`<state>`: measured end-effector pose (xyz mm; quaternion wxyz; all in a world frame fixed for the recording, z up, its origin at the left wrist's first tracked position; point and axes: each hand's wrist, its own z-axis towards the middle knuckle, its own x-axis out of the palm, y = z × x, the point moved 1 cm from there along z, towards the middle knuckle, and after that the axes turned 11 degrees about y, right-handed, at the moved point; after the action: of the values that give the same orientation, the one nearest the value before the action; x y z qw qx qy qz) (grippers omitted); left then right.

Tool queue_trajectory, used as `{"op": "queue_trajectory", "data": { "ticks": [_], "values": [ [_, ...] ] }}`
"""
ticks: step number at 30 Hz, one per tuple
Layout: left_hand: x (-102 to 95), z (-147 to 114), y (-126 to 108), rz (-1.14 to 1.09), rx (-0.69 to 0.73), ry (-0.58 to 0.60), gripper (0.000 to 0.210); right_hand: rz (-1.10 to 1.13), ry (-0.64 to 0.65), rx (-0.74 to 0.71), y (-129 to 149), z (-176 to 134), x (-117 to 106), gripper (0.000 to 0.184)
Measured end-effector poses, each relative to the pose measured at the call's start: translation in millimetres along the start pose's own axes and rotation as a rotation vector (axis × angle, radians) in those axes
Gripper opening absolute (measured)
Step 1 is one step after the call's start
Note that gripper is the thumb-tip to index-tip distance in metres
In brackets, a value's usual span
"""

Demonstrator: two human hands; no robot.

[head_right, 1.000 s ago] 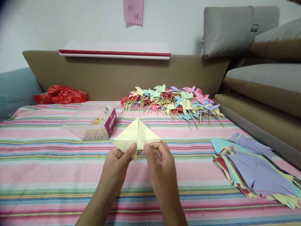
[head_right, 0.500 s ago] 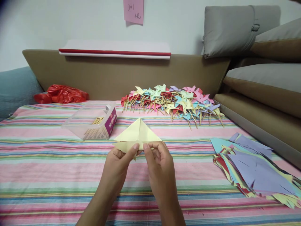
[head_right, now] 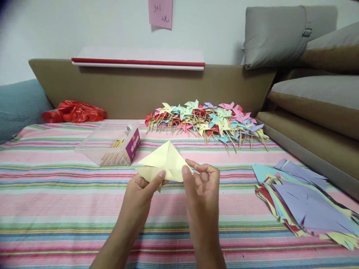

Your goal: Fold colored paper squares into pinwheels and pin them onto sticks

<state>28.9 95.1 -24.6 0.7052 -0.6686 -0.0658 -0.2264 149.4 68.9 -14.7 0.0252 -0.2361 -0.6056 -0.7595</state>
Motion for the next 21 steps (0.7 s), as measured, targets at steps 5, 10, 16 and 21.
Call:
{"op": "queue_trajectory", "data": {
  "ticks": [5,10,16,21],
  "values": [
    [-10.0,3.4,-6.1,0.042,-0.099,0.194,0.033,0.060,0.194,0.258,6.3,4.5,-18.1,0.041],
    [-19.2,2.8,-18.2,0.111,-0.198,0.372,0.032,0.081,0.479,0.459,6.7,3.5,-27.2,0.040],
    [-21.3,0.2,-20.4,0.155,-0.276,0.459,0.038,-0.116,0.491,0.496,-1.6,0.9,-30.5,0.046],
    [-13.5,1.0,-16.4,0.145,-0.231,0.382,0.038,-0.043,0.289,0.408,-4.3,1.9,-23.7,0.041]
  ]
}}
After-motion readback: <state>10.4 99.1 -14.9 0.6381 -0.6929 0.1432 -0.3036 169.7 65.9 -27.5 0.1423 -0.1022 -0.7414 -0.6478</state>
